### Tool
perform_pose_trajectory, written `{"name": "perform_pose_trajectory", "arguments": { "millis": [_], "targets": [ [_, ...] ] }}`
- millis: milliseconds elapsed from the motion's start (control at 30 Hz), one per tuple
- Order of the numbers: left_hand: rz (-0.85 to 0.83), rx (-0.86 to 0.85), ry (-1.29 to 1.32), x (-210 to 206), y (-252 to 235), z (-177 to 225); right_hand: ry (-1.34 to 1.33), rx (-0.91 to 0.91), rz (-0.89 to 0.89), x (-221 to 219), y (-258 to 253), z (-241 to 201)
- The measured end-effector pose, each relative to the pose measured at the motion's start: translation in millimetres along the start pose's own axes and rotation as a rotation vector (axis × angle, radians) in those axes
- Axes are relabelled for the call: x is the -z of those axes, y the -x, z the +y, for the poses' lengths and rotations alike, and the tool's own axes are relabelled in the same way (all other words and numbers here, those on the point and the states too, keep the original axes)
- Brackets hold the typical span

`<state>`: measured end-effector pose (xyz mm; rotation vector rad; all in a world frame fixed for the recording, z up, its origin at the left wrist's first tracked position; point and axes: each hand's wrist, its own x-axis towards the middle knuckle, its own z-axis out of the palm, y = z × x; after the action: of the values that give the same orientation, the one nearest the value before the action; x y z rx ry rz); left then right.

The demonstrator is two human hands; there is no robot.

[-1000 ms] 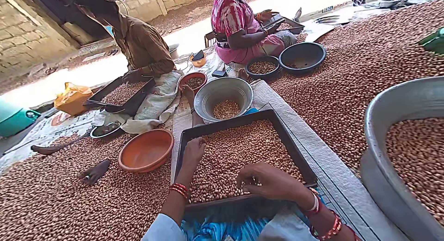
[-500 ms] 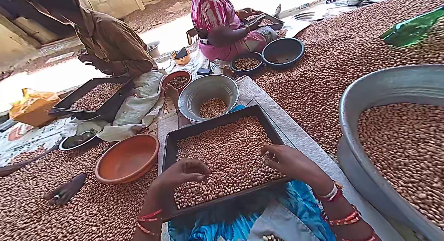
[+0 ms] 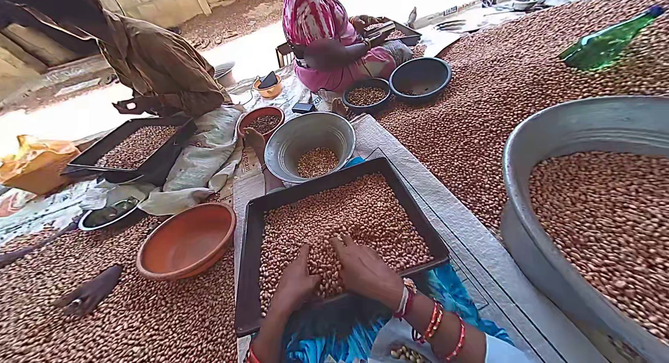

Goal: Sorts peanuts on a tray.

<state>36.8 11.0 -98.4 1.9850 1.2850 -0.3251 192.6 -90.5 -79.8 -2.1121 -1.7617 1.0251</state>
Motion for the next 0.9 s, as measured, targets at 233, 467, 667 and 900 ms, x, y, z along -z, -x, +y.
{"name": "perform_pose_trajectory", "arguments": {
  "millis": [233, 467, 667, 900],
  "targets": [
    [0.271, -0.284, 0.712, 21.2, 4.8, -26.3, -0.173, 0.248, 0.391, 26.3, -14.6, 29.3],
    [0.587, -0.37, 0.163, 46.1, 13.6, -23.0, 0.142, 0.073, 0.355, 39.8, -32.4, 46.9],
    [0.577, -0.445, -0.138, 15.7, 8.5, 8.4, 0.175, 0.075, 0.267, 30.1, -43.9, 45.0],
    [0.551, -0.401, -0.101, -1.7, -11.2, 6.7, -0.4, 0.177, 0.494, 38.0, -31.0, 59.8]
  ]
}}
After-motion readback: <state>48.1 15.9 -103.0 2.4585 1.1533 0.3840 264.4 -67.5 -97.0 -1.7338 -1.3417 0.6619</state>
